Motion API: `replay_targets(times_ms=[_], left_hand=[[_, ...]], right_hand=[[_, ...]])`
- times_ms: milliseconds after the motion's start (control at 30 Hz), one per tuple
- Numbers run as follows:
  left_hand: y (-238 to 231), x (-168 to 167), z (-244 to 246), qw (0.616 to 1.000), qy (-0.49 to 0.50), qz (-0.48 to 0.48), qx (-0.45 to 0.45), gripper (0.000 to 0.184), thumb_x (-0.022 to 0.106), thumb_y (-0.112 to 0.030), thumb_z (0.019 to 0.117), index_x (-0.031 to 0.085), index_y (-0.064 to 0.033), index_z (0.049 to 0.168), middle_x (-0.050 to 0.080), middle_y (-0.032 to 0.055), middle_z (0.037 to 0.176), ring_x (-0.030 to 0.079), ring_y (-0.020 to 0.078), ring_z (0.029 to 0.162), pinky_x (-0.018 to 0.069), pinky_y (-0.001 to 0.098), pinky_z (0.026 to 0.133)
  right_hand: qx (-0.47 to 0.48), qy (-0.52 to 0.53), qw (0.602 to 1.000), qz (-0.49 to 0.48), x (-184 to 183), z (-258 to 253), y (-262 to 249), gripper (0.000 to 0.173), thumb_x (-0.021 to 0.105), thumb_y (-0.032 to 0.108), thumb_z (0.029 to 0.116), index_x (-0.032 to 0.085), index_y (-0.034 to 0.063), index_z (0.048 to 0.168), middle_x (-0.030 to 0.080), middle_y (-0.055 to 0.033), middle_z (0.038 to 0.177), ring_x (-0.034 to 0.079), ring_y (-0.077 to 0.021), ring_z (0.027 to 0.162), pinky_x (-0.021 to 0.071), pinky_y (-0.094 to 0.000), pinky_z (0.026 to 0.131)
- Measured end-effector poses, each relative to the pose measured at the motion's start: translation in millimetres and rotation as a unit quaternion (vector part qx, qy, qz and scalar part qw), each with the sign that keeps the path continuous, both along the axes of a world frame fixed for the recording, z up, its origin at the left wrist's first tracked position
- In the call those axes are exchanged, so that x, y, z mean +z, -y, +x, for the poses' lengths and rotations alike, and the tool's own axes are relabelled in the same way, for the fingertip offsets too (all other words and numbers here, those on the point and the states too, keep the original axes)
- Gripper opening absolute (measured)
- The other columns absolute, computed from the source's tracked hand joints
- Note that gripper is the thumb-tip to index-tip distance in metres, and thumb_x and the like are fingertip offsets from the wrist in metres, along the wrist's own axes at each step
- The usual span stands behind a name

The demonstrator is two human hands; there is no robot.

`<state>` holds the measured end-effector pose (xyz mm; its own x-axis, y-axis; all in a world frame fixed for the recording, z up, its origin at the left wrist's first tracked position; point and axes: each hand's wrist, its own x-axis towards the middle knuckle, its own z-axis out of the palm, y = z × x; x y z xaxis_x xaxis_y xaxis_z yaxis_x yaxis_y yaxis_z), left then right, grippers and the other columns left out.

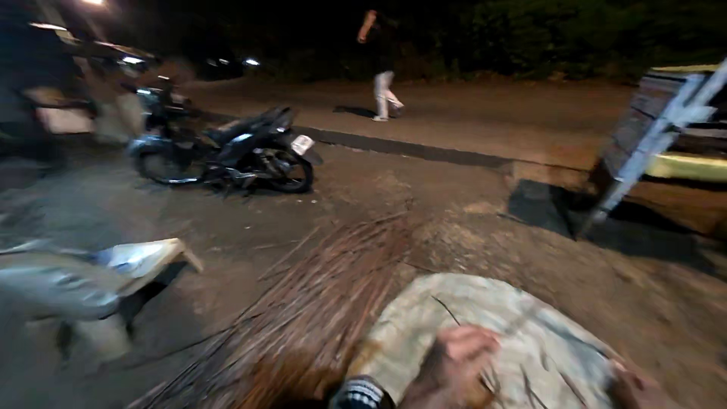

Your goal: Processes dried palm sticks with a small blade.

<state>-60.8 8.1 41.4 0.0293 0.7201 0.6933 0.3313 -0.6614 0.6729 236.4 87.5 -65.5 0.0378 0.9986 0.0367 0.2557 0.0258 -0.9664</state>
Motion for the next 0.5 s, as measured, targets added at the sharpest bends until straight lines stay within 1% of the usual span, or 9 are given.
replay_targets(times_ms=[33, 67, 133, 167, 233, 300, 367, 433, 500], left_hand=[[-3.5, 0.0, -4.2, 1.0, 0.002, -0.016, 0.011, 0.011, 0.066, 0.007, 0.0857, 0.075, 0.0118, 0.089, 0.077, 0.0198, 0.098, 0.076, 0.0214, 0.097, 0.0578, 0.0286, 0.094], [-6.1, 1.6, -7.2, 1.0, -0.004, -0.025, 0.018, 0.011, 0.066, 0.007, 0.0864, 0.076, 0.0106, 0.09, 0.077, 0.0188, 0.098, 0.076, 0.0202, 0.098, 0.0573, 0.0281, 0.095], [-11.4, -0.8, -9.6, 0.999, -0.016, -0.023, 0.018, 0.01, 0.067, 0.006, 0.0875, 0.077, 0.0081, 0.091, 0.077, 0.0162, 0.099, 0.076, 0.0165, 0.099, 0.0573, 0.0262, 0.095], [-14.9, -8.4, -10.1, 1.0, -0.014, -0.016, 0.008, 0.008, 0.068, 0.005, 0.0884, 0.076, 0.0068, 0.091, 0.077, 0.0141, 0.099, 0.075, 0.0129, 0.098, 0.0578, 0.0239, 0.093], [-16.9, -20.0, -1.6, 1.0, 0.007, -0.019, -0.008, 0.006, 0.07, 0.003, 0.0879, 0.075, 0.0058, 0.09, 0.078, 0.0114, 0.097, 0.075, 0.0089, 0.094, 0.059, 0.0215, 0.089], [-13.9, -27.7, 10.2, 0.999, 0.015, -0.037, -0.035, 0.006, 0.07, 0.003, 0.0879, 0.075, 0.0065, 0.09, 0.077, 0.0118, 0.096, 0.075, 0.0091, 0.093, 0.0591, 0.0217, 0.089], [-10.3, -34.8, 22.0, 0.997, 0.007, -0.039, -0.06, 0.006, 0.07, 0.004, 0.088, 0.074, 0.0072, 0.09, 0.077, 0.0133, 0.097, 0.075, 0.0103, 0.094, 0.0592, 0.0223, 0.089], [-7.0, -40.1, 31.2, 0.998, -0.003, -0.028, -0.063, 0.007, 0.072, 0.001, 0.0878, 0.075, 0.0064, 0.092, 0.077, 0.0131, 0.098, 0.075, 0.0101, 0.095, 0.0597, 0.0219, 0.088], [-3.9, -40.7, 34.7, 0.998, -0.019, -0.017, -0.061, 0.009, 0.073, -0.002, 0.089, 0.076, 0.0045, 0.094, 0.078, 0.0118, 0.102, 0.074, 0.0096, 0.099, 0.0588, 0.0216, 0.091]], right_hand=[[0.002, 0.003, 0.999, -0.036, 11.5, -14.1, 8.0, 0.047, 0.037, 0.021, 0.111, 0.046, -0.0139, 0.141, 0.063, -0.0143, 0.097, 0.056, -0.0056, 0.074, 0.0508, -0.0261, 0.07], [-0.001, -0.018, 0.998, -0.058, 23.3, -32.1, 16.1, 0.044, 0.036, 0.021, 0.1106, 0.05, -0.0092, 0.139, 0.06, -0.0064, 0.086, 0.052, -0.0037, 0.066, 0.0478, -0.024, 0.063], [0.036, -0.136, 0.989, -0.038, 14.8, -55.2, 19.4, 0.043, 0.033, 0.025, 0.1074, 0.06, 0.0009, 0.13, 0.053, 0.0099, 0.063, 0.045, 0.0019, 0.048, 0.0414, -0.0172, 0.047], [0.081, -0.193, 0.977, -0.026, 8.5, -62.7, 19.8, 0.046, 0.033, 0.03, 0.1061, 0.061, 0.0026, 0.13, 0.052, 0.0128, 0.06, 0.042, 0.0026, 0.046, 0.0386, -0.0166, 0.044], [0.154, -0.261, 0.953, -0.015, 11.9, -76.1, 27.5, 0.049, 0.04, 0.04, 0.1047, 0.064, 0.0057, 0.131, 0.054, 0.0145, 0.062, 0.042, 0.0032, 0.046, 0.0382, -0.0162, 0.044], [0.174, -0.313, 0.934, -0.014, 26.4, -87.5, 38.5, 0.048, 0.051, 0.045, 0.1026, 0.064, 0.0087, 0.13, 0.057, 0.0141, 0.066, 0.044, 0.0037, 0.048, 0.0395, -0.0149, 0.045], [0.14, -0.362, 0.921, -0.029, 41.6, -94.4, 46.2, 0.037, 0.056, 0.036, 0.1013, 0.067, 0.0091, 0.123, 0.056, 0.0129, 0.062, 0.044, 0.0033, 0.045, 0.0398, -0.0147, 0.044], [0.08, -0.383, 0.919, -0.055, 50.9, -93.5, 47.5, 0.021, 0.048, 0.019, 0.1022, 0.066, 0.0099, 0.103, 0.051, 0.0108, 0.054, 0.043, 0.0019, 0.042, 0.0391, -0.0155, 0.043], [0.056, -0.379, 0.922, -0.057, 47.6, -83.0, 44.2, 0.019, 0.045, 0.015, 0.1036, 0.06, 0.0122, 0.093, 0.048, 0.01, 0.053, 0.042, 0.0014, 0.043, 0.0386, -0.0153, 0.043]])
